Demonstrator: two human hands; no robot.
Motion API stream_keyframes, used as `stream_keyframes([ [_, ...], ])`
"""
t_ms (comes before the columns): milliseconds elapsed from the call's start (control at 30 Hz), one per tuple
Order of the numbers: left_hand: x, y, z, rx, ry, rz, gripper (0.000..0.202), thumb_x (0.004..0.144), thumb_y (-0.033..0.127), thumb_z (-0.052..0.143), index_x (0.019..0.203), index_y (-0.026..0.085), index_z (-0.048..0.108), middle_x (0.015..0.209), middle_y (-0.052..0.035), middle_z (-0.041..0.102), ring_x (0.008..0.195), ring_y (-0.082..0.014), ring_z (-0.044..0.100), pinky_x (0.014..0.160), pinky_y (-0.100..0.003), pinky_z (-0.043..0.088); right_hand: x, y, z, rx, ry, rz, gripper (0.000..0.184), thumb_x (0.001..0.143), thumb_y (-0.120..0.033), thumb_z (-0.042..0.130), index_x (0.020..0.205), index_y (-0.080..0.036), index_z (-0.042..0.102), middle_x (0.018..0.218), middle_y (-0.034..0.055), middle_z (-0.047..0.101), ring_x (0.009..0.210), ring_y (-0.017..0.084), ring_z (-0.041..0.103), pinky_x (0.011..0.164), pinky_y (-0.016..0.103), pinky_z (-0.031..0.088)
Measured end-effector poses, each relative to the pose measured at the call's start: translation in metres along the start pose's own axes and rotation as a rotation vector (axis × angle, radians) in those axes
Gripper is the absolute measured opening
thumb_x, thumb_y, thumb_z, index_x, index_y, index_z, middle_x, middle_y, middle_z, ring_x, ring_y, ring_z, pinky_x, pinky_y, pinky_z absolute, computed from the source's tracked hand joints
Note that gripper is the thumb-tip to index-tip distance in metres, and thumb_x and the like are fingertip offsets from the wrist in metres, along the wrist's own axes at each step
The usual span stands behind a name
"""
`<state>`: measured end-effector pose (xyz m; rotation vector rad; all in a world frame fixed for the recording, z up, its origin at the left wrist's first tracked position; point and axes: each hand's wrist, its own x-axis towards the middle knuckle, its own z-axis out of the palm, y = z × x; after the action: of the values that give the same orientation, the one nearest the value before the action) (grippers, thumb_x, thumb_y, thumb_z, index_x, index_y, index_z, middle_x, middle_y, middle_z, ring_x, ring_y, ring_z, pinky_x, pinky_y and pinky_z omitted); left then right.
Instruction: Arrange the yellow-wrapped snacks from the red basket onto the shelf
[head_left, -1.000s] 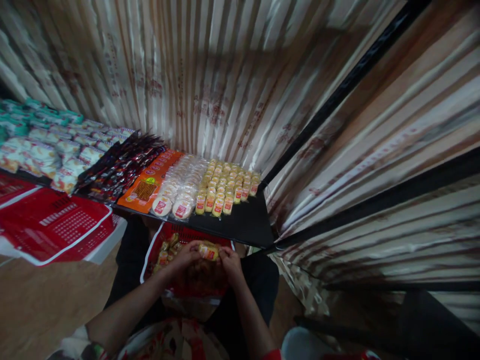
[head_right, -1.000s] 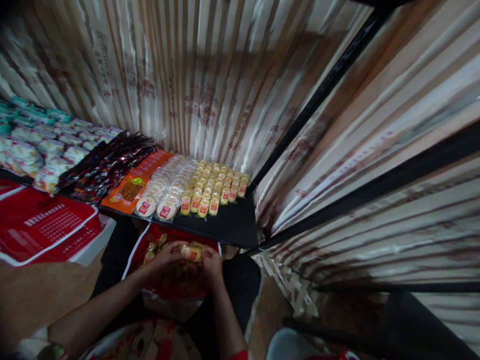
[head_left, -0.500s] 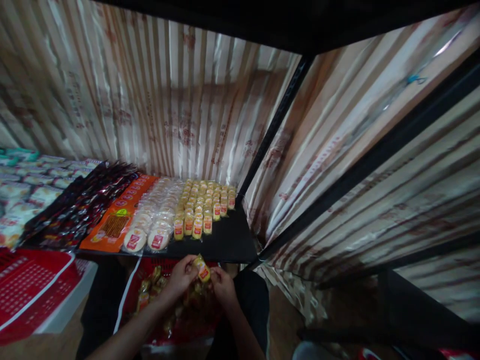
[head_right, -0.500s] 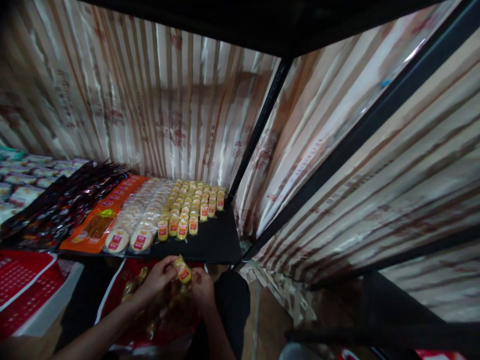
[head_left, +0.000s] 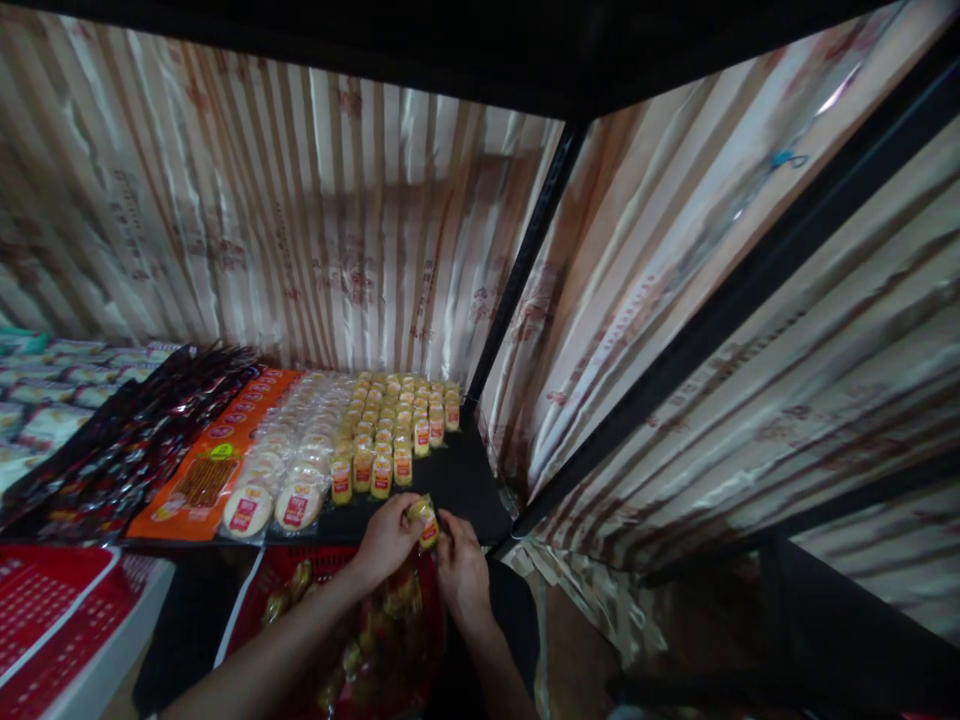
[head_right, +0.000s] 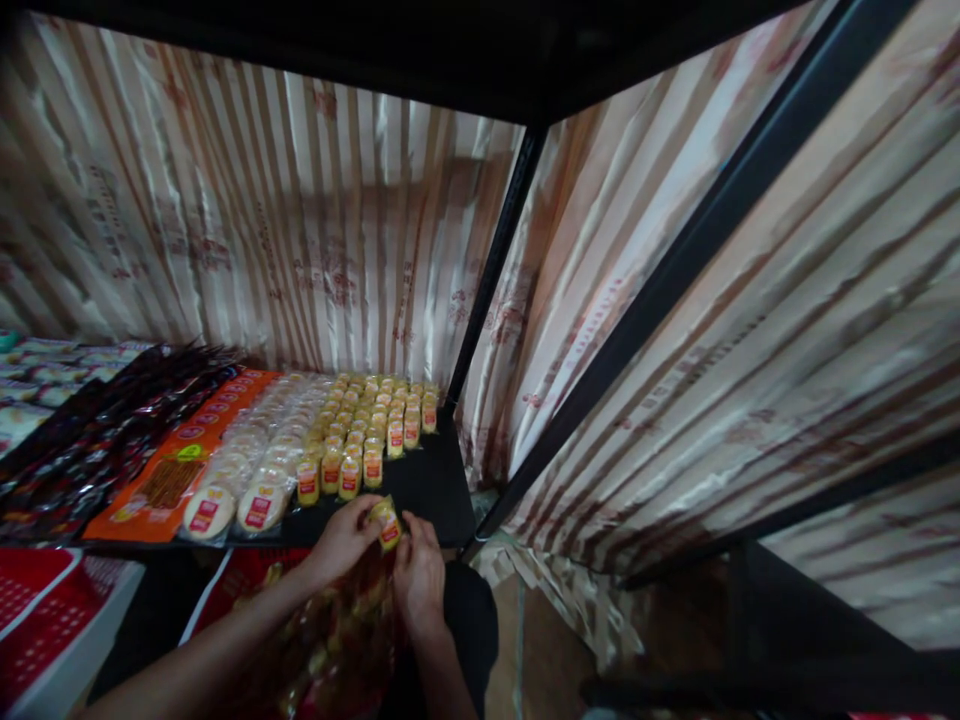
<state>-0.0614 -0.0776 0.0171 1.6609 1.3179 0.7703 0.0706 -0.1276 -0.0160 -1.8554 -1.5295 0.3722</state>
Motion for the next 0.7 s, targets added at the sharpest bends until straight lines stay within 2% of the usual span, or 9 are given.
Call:
stream_keyframes([
  [167,0.018,0.007,0.010,0.043,0.016,0.025,0.030,0.074,0.023,0.050,0.102,0.019,0.062,0.097,-0.0037,0.065,0.075,-0.0139,0.058,0.075,-0.025,0.044,0.009,0.009,0.005,0.037,0.070,-0.056,0.043,0.081,-0.024,0.041,0.122,-0.015,0.053,0.112,0.0104,0.062,0.104,0.022,0.056,0.088,0.034,0.048],
  [300,0.033,0.011,0.020,0.083,-0.004,0.084,0.029,0.075,0.021,0.048,0.102,0.017,0.061,0.093,-0.0039,0.065,0.076,-0.0143,0.058,0.077,-0.026,0.045,0.019,0.013,0.005,0.015,0.100,-0.077,0.043,0.079,-0.027,0.048,0.120,-0.015,0.055,0.115,0.0110,0.061,0.104,0.024,0.054,0.089,0.037,0.047],
  [433,0.047,0.022,0.026,0.136,-0.008,0.113,0.029,0.075,0.021,0.049,0.101,0.017,0.061,0.095,-0.0054,0.063,0.083,-0.0160,0.059,0.081,-0.027,0.044,0.033,0.019,0.007,-0.024,0.175,-0.061,0.041,0.079,-0.024,0.046,0.117,-0.014,0.056,0.114,0.0123,0.060,0.102,0.025,0.053,0.091,0.039,0.045],
  [700,0.079,0.036,0.040,0.149,-0.005,0.114,0.026,0.078,0.020,0.049,0.101,0.019,0.061,0.097,-0.0039,0.063,0.082,-0.0139,0.058,0.079,-0.024,0.044,0.066,0.029,0.011,-0.066,0.295,-0.046,0.042,0.078,-0.023,0.042,0.116,-0.013,0.056,0.110,0.0139,0.061,0.102,0.026,0.053,0.091,0.040,0.042],
])
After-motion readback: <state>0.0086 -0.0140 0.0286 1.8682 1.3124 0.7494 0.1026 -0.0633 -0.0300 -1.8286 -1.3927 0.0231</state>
